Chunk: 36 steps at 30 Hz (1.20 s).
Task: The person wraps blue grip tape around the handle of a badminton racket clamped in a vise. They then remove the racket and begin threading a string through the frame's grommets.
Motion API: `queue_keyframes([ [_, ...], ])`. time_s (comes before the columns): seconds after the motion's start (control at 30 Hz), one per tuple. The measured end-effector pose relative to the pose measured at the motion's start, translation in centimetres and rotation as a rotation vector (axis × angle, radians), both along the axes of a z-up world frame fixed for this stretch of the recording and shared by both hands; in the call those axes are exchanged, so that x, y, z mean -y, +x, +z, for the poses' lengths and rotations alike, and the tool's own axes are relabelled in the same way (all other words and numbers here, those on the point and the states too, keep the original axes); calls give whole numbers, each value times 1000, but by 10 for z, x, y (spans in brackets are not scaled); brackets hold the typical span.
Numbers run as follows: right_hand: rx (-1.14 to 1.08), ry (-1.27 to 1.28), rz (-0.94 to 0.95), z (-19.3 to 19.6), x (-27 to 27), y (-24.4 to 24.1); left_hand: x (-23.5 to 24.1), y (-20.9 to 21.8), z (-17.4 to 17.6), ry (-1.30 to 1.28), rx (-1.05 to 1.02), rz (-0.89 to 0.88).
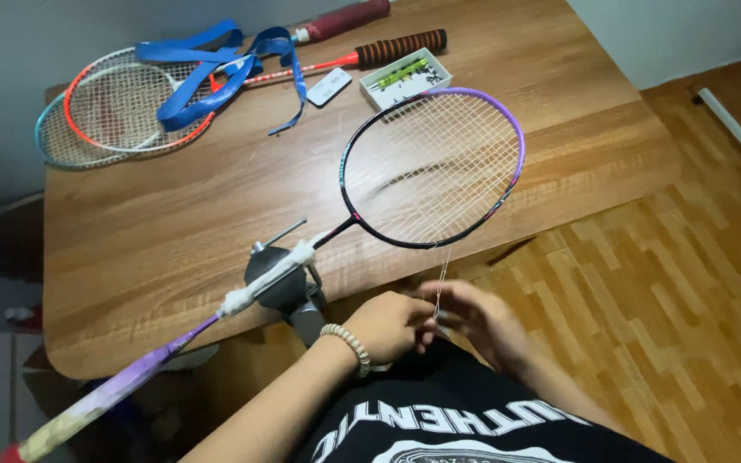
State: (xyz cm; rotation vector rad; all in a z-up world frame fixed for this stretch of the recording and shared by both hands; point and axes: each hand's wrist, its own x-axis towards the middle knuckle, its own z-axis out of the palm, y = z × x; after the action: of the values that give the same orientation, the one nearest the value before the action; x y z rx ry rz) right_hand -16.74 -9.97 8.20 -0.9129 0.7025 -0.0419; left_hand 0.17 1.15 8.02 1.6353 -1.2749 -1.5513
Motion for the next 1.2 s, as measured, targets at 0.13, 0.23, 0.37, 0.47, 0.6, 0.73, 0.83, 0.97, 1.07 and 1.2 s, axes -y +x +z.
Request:
queue_keyframes([
  [0.13, -56, 18, -163, -3, 10, 18, -8, 4, -2, -28, 68, -17],
  [0.23, -43, -36, -179, -26, 12, 18, -16, 0, -5, -75, 30, 6],
  [0.37, 2, -38, -178, -46, 6, 13, -21, -2, -5, -31, 96, -16],
  [0.47, -46, -60, -177, -60, -1, 3, -26, -7, -28, -83, 111, -2],
  [0.6, -76, -98, -200, -109, 3, -27, -26, -21, -49, 23, -17, 182],
  [0.73, -102, -167, -202, -117, 5, -41, -14, -19, -32, -15, -177, 530],
  [0.83, -129, -269, -161, -144, 8, -58, 9, -7, -2, 10, -546, 647],
  [0.97, -190, -452, -77, -184, 5, -91, 26, -3, -19, 75, -807, 673],
  [1.07, -223, -478, -10, -197, 16, -103, 21, -6, -25, 122, -774, 679],
  [1.2, -242, -425, 77, -199, 39, -99, 34, -11, -22, 144, -742, 719],
])
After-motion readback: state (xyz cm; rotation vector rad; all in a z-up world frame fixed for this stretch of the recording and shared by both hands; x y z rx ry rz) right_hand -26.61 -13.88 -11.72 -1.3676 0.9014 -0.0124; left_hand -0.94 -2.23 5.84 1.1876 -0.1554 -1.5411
